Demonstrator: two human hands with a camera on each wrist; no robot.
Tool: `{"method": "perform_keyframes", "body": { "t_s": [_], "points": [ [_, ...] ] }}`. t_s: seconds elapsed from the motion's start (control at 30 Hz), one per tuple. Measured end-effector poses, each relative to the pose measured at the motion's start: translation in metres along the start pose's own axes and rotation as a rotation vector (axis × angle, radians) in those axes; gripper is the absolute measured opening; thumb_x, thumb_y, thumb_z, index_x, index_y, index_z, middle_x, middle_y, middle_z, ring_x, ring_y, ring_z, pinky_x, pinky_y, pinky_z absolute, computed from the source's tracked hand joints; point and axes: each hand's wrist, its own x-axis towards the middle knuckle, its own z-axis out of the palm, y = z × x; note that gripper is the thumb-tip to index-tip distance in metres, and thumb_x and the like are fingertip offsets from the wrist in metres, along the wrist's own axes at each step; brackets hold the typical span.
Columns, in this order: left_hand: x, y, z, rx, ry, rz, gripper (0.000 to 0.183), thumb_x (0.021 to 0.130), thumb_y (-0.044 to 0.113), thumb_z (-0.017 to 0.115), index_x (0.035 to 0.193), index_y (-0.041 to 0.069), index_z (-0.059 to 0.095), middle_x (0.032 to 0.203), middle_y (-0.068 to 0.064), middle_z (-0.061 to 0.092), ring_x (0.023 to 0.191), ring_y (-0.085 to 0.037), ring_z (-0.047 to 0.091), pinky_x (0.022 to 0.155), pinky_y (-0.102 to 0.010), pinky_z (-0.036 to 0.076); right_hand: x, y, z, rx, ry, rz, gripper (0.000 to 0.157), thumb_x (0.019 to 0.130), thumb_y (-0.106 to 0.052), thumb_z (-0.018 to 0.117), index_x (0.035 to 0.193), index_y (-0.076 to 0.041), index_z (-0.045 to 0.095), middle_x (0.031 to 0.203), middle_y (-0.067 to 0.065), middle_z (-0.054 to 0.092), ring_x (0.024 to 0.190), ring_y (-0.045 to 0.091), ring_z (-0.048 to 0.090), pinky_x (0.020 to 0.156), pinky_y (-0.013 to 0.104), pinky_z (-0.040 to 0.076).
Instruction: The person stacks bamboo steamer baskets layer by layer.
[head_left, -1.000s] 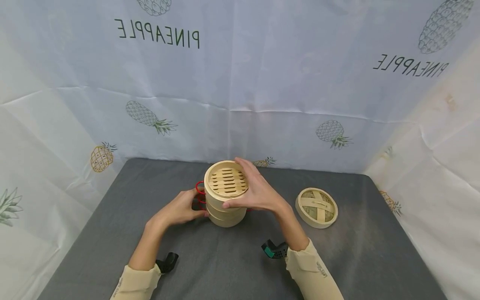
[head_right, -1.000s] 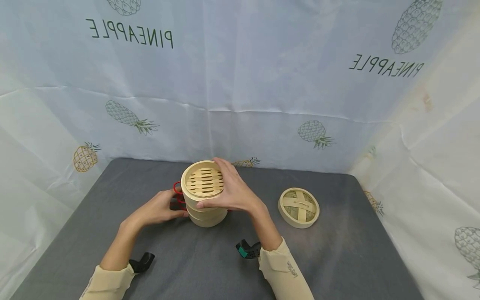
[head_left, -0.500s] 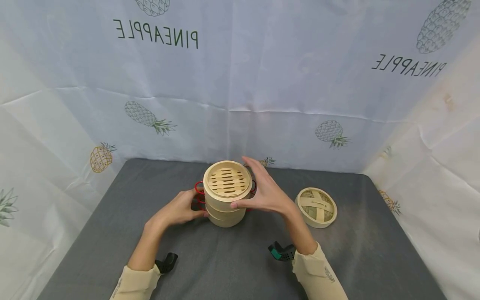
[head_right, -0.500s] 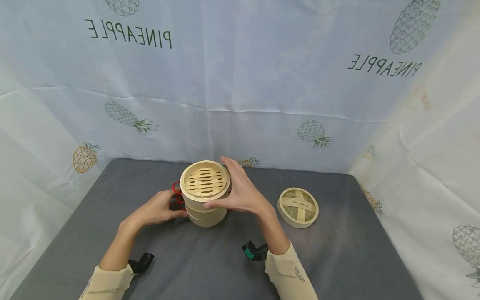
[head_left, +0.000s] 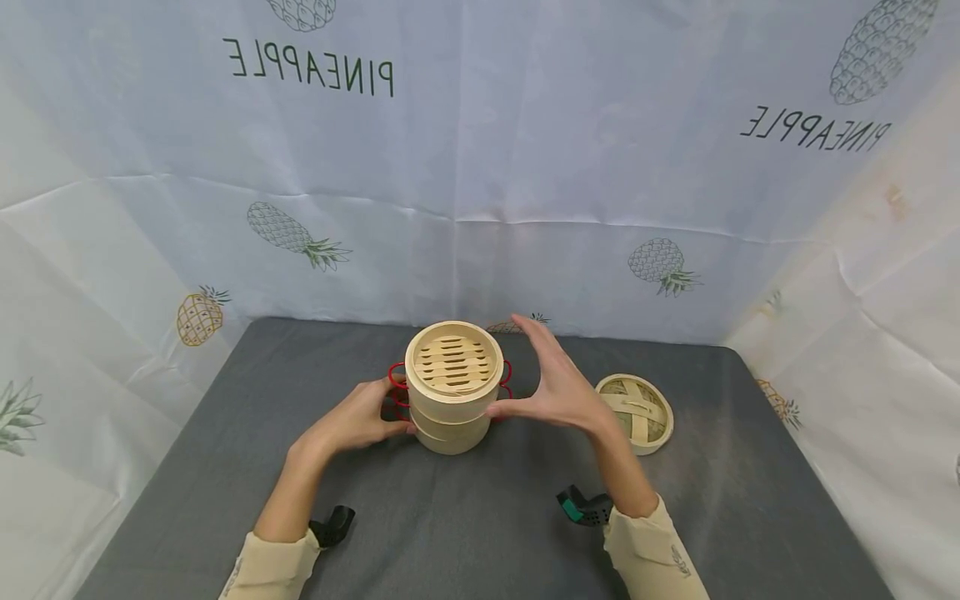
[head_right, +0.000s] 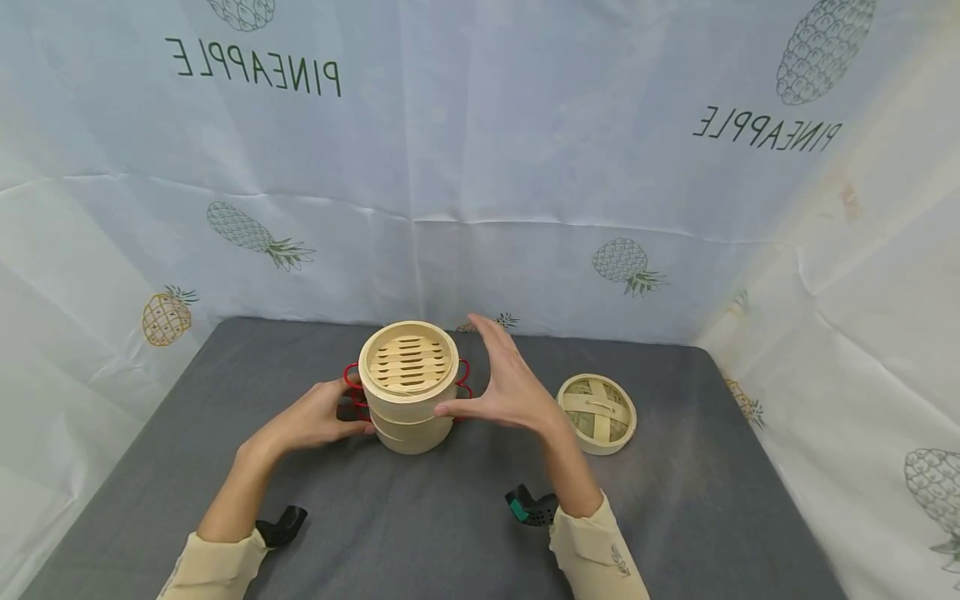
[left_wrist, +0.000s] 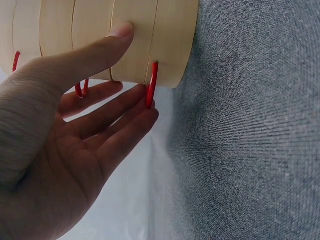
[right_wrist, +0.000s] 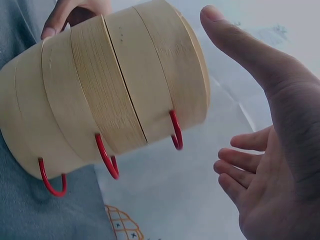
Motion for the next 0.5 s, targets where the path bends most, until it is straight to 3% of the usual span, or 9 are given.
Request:
{"method": "perform_keyframes", "body": {
  "t_s": [0.5],
  "points": [
    [0.001,-0.002,0.001,0.013,0.002,0.018,0.058,0.088,0.013,0.092,0.137,0.003,0.064,0.129,-0.017,0.077,0.114,-0.033,0.079,0.096,-0.045,0.066,-0.022,0.021,-0.018,0.001,0.04,0.063,0.126,0.075,-0.052,0.098,0.174,-0.029,0.023,0.181,0.008,0.025,0.166,0.04,0.03,0.124,0.077,0.037]
  ]
}}
